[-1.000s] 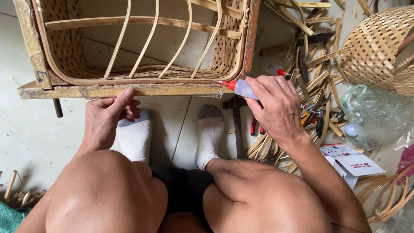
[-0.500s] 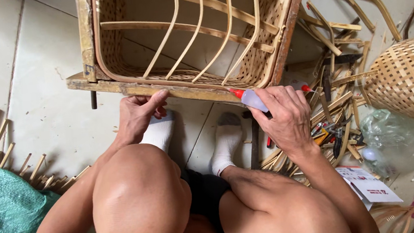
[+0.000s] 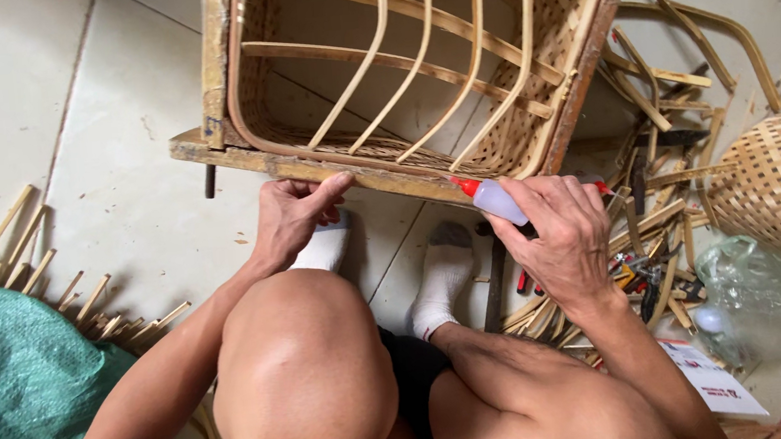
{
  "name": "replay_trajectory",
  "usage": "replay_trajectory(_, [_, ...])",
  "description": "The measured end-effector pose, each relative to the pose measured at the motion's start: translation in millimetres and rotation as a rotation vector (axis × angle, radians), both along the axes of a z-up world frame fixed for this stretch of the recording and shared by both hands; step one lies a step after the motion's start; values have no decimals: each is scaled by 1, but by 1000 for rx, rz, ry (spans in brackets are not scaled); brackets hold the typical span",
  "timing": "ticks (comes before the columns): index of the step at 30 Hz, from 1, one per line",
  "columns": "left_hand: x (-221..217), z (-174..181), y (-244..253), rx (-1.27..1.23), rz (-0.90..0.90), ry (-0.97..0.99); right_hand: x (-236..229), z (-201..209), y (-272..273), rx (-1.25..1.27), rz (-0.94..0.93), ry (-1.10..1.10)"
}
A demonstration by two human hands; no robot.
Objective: The person repairs a rectangular woven basket by applying glue to the frame, inserting bamboo strips, and securing them with a hammer and pliers. They repeatedly adjust the basket's position and use tools to tighten the structure.
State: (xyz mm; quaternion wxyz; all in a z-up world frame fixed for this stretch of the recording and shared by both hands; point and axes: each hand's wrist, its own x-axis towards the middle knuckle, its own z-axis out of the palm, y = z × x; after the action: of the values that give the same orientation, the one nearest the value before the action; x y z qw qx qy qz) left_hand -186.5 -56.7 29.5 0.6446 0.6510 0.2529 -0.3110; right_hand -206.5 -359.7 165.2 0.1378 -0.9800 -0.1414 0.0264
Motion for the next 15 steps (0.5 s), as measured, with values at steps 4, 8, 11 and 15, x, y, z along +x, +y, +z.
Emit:
replay_trajectory(4, [0,-1,0,22,-27,-24,6,-11,14,17,29,-4])
replay_trajectory(8, [1,-1,2,13,-39,-23,10,-17,19,-6,72,-26])
replay_trajectory(11, [0,0,2,13,-34,-12,10,-16,18,-27,81,-14])
replay_trajectory(15, [1,-1,0,-20,-14,-4,14,-6,20,-19,69,13])
